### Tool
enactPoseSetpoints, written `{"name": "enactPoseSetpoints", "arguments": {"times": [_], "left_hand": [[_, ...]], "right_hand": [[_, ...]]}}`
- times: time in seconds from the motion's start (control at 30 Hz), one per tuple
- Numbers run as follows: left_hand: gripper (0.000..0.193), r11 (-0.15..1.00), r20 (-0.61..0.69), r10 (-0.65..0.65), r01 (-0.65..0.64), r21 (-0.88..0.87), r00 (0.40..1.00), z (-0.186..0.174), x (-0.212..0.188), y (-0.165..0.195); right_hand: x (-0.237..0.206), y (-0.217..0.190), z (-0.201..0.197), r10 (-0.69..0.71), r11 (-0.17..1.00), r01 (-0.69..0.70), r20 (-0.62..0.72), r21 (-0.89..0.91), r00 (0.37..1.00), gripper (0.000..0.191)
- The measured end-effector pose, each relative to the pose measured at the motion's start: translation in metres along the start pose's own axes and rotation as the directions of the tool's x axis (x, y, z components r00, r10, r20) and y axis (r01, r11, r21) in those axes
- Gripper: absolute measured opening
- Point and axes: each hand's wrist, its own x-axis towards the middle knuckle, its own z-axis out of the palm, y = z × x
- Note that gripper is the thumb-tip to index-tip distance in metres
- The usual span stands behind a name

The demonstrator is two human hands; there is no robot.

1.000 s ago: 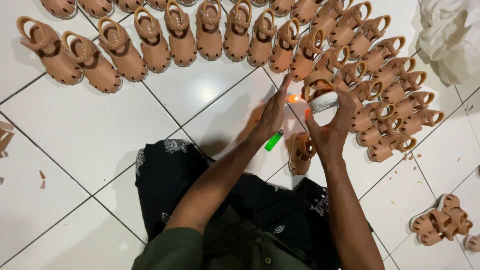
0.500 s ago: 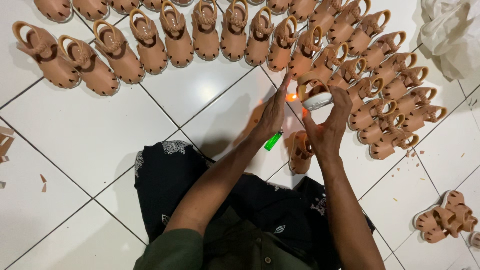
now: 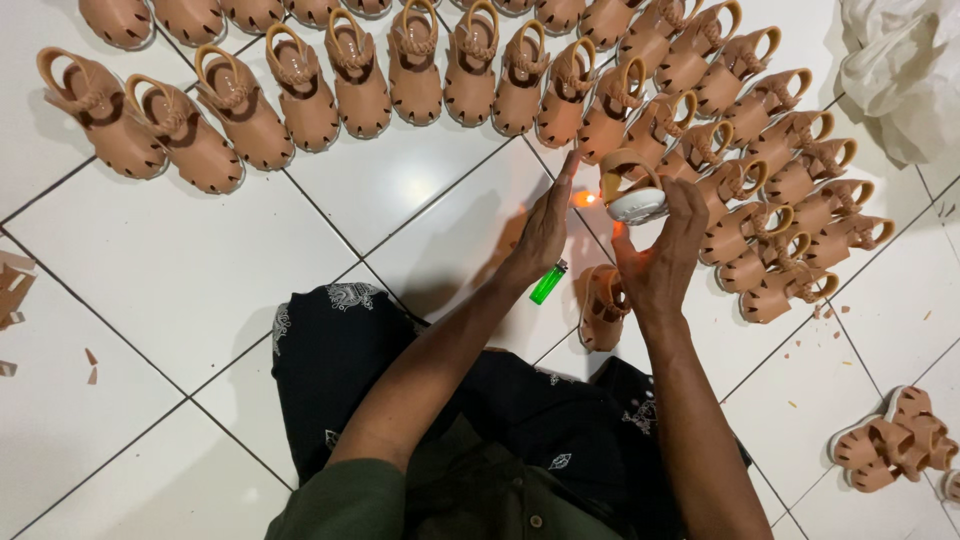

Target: The person sits on the floor and uses a lighter to melt the tip of a white candle. They then apply the melted wax to the interior of small brown sandals, one at a time, before placing them back in a row on the floor.

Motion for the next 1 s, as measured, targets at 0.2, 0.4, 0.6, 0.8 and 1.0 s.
{"name": "enactPoseSetpoints", "arguments": {"times": [0.2,0.4,0.6,0.8,1.0], "left_hand": [[0.064,0.985,-0.048,0.075,-0.066,0.158,0.996,-0.001,-0.016,0.011],[0.065,0.928,0.271,-0.263,0.32,-0.192,0.926,-0.003,-0.076,0.037],[0.048,0.866,0.325,-0.402,0.471,-0.167,0.856,-0.009,-0.124,0.069],[0.066,0.931,0.259,-0.299,0.222,0.288,0.918,-0.005,-0.133,0.113],[0.07,0.74,0.101,-0.466,0.325,0.589,0.879,0.016,-0.131,0.129]], "right_hand": [[-0.001,-0.012,-0.015,0.036,0.998,-0.035,-0.009,0.059,0.999,0.08],[-0.053,-0.056,-0.061,0.359,0.498,-0.485,0.338,0.719,0.87,0.091],[-0.074,-0.051,-0.09,0.216,0.747,-0.311,0.227,0.588,0.949,0.031],[-0.074,-0.059,-0.098,0.172,0.756,-0.286,0.243,0.588,0.955,0.021],[-0.071,-0.063,-0.09,0.239,0.186,-0.562,0.518,0.806,0.821,0.017]]}}
